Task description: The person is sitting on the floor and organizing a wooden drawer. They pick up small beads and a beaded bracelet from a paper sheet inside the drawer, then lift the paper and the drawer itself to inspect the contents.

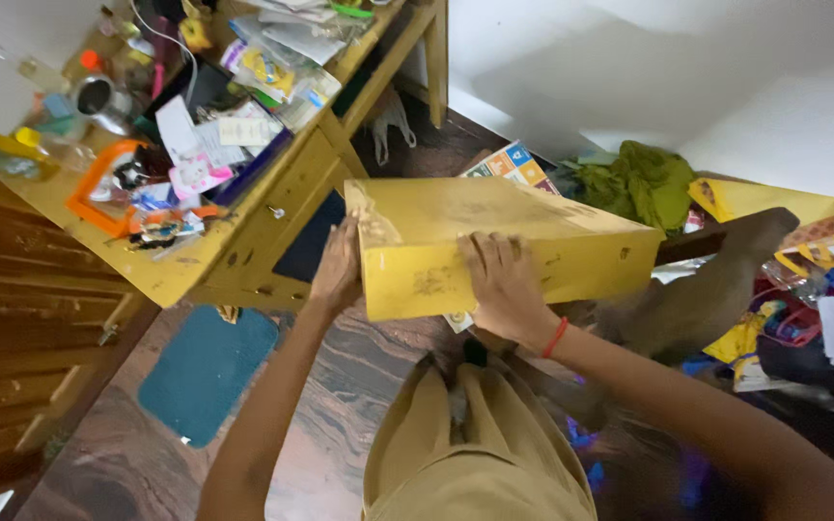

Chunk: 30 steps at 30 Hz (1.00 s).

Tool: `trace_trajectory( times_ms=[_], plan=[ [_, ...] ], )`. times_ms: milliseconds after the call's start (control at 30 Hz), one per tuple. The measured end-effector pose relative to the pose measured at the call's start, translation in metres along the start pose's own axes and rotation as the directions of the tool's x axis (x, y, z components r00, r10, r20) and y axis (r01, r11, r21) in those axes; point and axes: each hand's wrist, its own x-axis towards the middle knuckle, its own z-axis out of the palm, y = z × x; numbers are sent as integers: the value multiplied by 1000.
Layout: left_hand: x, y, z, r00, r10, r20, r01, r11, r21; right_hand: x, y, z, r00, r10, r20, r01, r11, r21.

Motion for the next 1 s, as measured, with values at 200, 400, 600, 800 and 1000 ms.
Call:
trace_trajectory(
  times_ms=[200, 400, 600, 800, 1000],
  plan=[
    [-36, -17, 26, 996, -81, 25, 81, 997, -10, -5, -24, 11, 996, -77, 37, 76, 997, 10],
    [-69, -18, 62, 1000, 22, -21, -19, 992, 126, -30, -31, 8, 992, -119, 45, 117, 992, 36],
    [-97, -4, 80, 997, -22, -77, 27, 998, 64, -46, -38, 20, 964, -188, 189, 179, 982, 63],
    [-118, 13, 76, 1000, -12, -4, 13, 919, 394, -47, -44, 18, 951, -224, 212, 226, 974, 16],
    [-61, 45, 38, 976, -202, -75, 196, 977, -85, 10, 13, -16, 894, -207, 398, 224, 975, 3]
  ],
)
